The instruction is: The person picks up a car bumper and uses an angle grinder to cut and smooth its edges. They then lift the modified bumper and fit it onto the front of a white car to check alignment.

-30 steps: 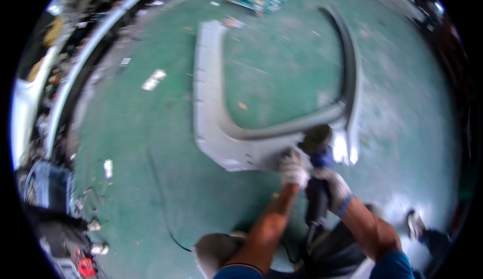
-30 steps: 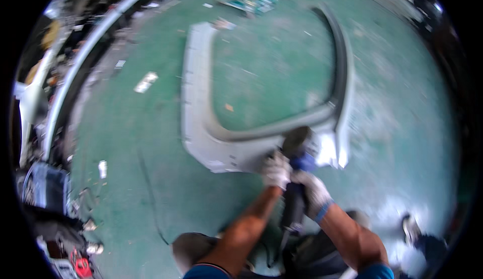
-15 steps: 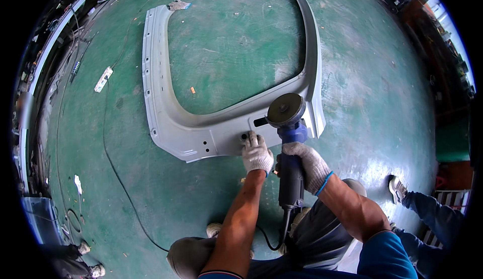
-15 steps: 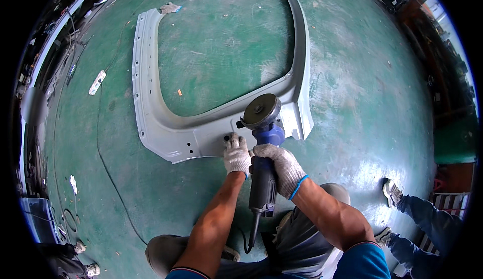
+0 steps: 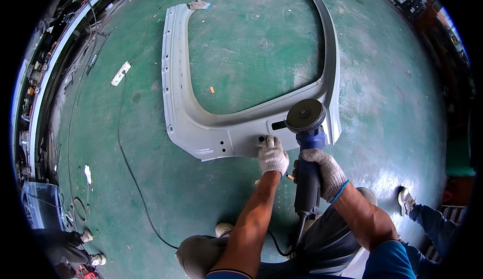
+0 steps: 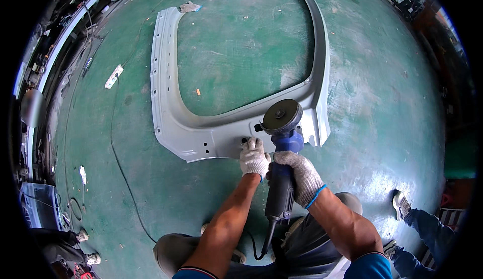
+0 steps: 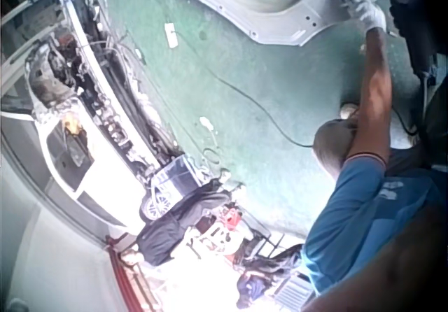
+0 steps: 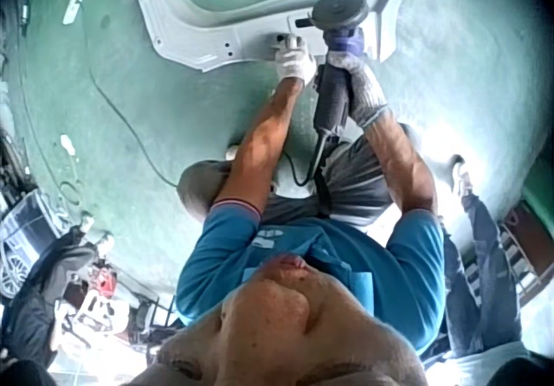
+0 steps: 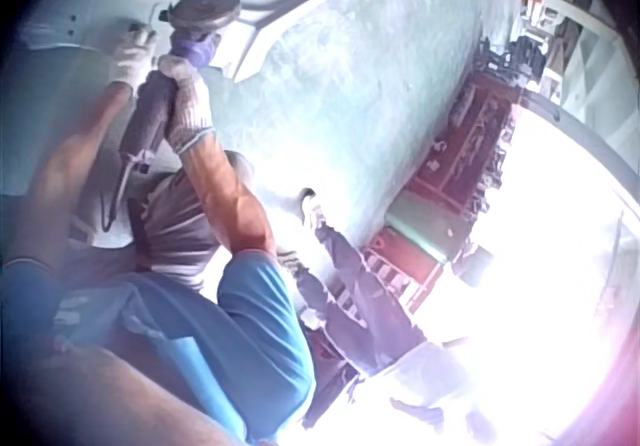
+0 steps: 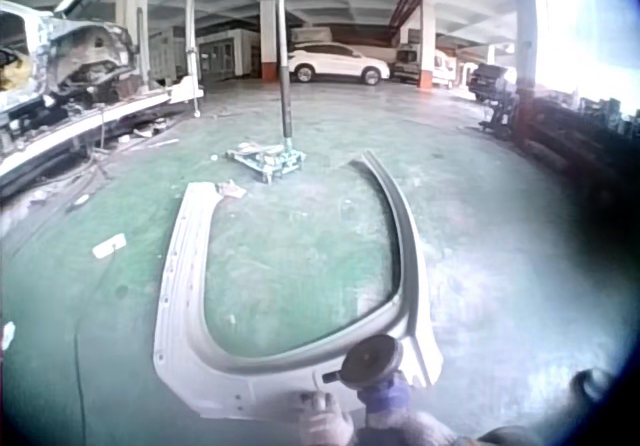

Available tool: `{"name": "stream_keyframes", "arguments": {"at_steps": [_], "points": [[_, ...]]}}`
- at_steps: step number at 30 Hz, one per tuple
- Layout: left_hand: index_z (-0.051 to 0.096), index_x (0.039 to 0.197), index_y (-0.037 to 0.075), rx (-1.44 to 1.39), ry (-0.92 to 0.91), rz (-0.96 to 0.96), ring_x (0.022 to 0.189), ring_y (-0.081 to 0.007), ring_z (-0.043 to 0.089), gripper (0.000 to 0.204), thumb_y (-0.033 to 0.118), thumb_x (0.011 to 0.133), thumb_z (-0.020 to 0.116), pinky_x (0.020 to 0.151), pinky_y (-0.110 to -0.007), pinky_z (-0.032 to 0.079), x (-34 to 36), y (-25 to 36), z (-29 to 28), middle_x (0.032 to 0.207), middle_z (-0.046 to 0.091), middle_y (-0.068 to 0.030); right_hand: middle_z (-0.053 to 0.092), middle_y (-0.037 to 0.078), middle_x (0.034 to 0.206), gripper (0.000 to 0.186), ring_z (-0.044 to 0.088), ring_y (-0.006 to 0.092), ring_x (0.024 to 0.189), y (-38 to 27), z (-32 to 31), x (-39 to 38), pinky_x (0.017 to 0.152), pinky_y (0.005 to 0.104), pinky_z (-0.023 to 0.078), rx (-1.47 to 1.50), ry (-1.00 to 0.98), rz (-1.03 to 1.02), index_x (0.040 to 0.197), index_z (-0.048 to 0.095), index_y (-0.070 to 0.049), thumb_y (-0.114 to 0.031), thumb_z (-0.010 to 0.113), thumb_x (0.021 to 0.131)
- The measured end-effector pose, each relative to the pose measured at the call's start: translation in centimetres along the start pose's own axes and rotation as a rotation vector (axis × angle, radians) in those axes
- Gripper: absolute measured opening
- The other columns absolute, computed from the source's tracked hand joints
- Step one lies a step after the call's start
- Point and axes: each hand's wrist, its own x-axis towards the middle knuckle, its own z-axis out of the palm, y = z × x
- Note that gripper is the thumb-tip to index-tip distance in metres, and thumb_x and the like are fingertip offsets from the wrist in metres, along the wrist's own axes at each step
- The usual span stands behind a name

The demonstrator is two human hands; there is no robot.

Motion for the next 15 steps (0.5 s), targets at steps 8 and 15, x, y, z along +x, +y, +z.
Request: {"name": "stream_keyframes", "arguments": {"at_steps": [8,15], "points": [[0.059,0.132,0.011,-0.006,-0.029,-0.014,0.123,-0.0334,0.057,0.053,0.033,0.085,0.07,0.1,-0.047,0.051,-0.7,-0.3,0.2,0.127,0.059,-0.0125,0.07,0.015,0.093,0.04,0.072,0.0308,0.079,-0.2,0.2,-0.5,0.078,0.0458,0.063,0.002,-0.01,0.003,0.111,0.059,-0.002,-0.024,0.079,0.083],[0.052,0.143,0.011,-0.041,-0.108,-0.062,0.116,-0.0313,0.062,0.058,0.031,0.09,0.065,0.093,-0.046,0.054,0.0,-1.7,-0.4,0.125,0.061,-0.0136,0.07,0.014,0.094,0.041,0.071,0.03,0.08,0.1,0.7,-0.3,0.077,0.0459,0.063,0.004,-0.037,0.0,0.109,0.06,-0.001,-0.025,0.08,0.083]]}}
